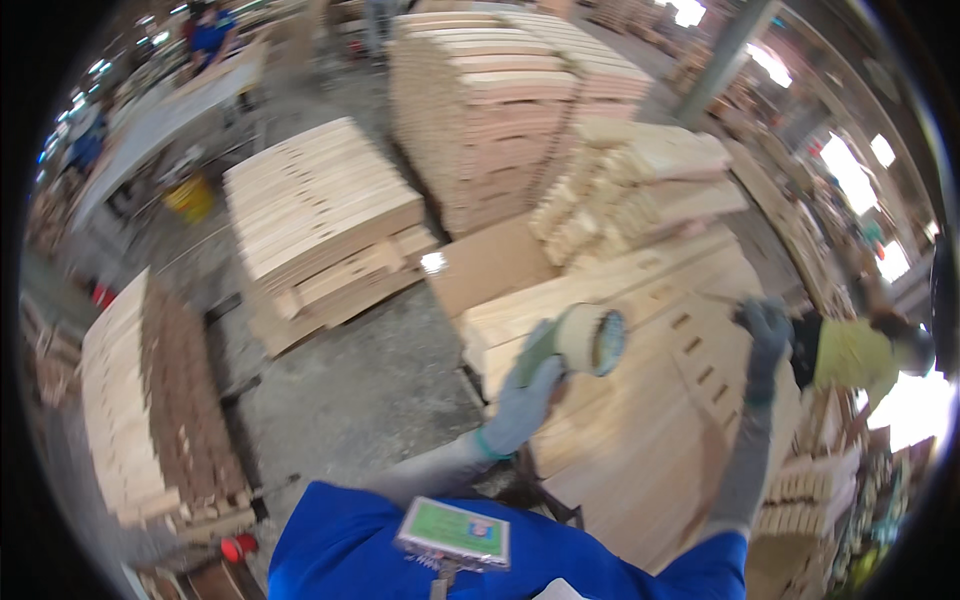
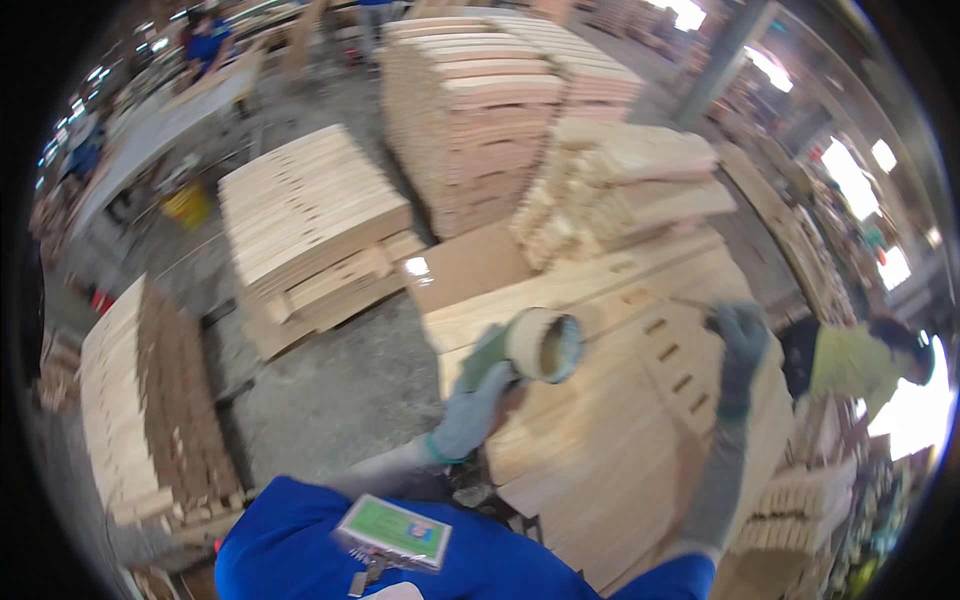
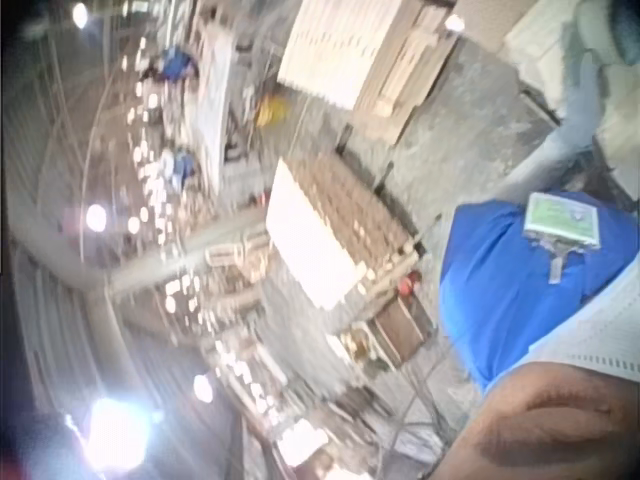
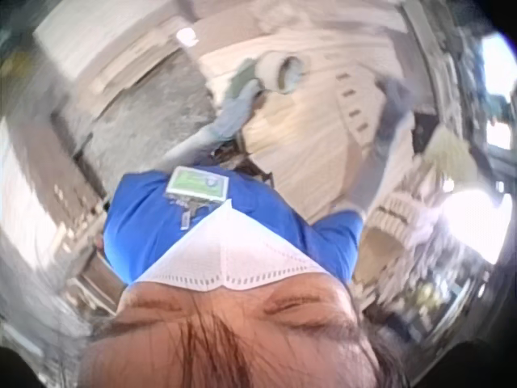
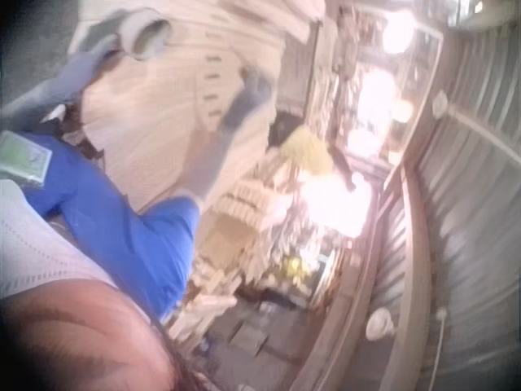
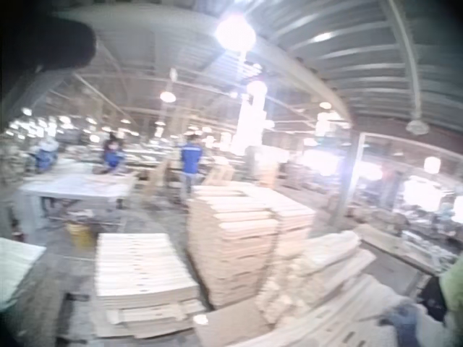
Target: The person picks up wooden boards from a stack, places them on a workbench, and applies glue into the pre-drilled slots using a brush and a can. The person repeats this process for multiple boards.
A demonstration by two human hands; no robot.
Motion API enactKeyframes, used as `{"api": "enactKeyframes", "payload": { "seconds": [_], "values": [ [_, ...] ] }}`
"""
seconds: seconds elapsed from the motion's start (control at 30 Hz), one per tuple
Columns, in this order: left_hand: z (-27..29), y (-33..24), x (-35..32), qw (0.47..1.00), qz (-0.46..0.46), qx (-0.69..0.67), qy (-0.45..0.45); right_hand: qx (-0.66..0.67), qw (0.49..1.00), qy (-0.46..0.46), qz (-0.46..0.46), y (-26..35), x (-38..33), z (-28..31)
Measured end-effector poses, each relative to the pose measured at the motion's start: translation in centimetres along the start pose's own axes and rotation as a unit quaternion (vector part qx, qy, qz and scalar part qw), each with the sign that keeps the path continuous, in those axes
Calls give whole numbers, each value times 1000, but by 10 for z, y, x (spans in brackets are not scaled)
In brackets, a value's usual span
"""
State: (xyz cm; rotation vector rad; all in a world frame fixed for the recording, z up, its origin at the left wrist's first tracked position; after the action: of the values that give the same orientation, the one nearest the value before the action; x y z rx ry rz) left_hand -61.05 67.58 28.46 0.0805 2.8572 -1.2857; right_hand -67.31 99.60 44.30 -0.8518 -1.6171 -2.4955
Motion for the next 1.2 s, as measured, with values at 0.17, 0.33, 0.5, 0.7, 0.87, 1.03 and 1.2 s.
{"api": "enactKeyframes", "payload": {
  "seconds": [0.17, 0.33, 0.5, 0.7, 0.87, 1.03, 1.2],
  "values": [
    [-3, -11, -3, 993, -99, -52, 31, -32, 997, -53, 40, 30, -80, 56],
    [-3, -18, -14, 989, -146, 0, 32, -76, 990, -122, 13, 66, -178, 100],
    [-14, -13, -24, 986, -103, -125, 36, -140, 986, -90, 10, 50, -263, 149],
    [21, -24, -67, 882, -271, 380, -61, -178, 971, 13, 162, 60, -346, 160],
    [4, -20, -168, 984, -110, -140, -29, -248, 953, 45, 165, 40, -399, 176],
    [37, -32, -269, 980, -147, -72, -112, -212, 970, 87, 85, 34, -430, 160],
    [58, -57, -322, 975, -178, -32, -131, -247, 961, 74, 104, 31, -441, 154]
  ]
}}
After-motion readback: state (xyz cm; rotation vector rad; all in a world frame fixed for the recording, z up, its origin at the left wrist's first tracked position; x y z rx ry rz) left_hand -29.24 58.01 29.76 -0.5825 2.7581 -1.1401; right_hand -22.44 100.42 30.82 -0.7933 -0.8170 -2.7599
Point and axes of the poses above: each hand's wrist, its own x-axis towards the middle knuckle, its own z-axis out of the back of the hand, y = z × x, the point moved 5 cm from there along x, towards the middle knuckle, and after that the axes turned 3 degrees about -x, right-handed, at the moved point
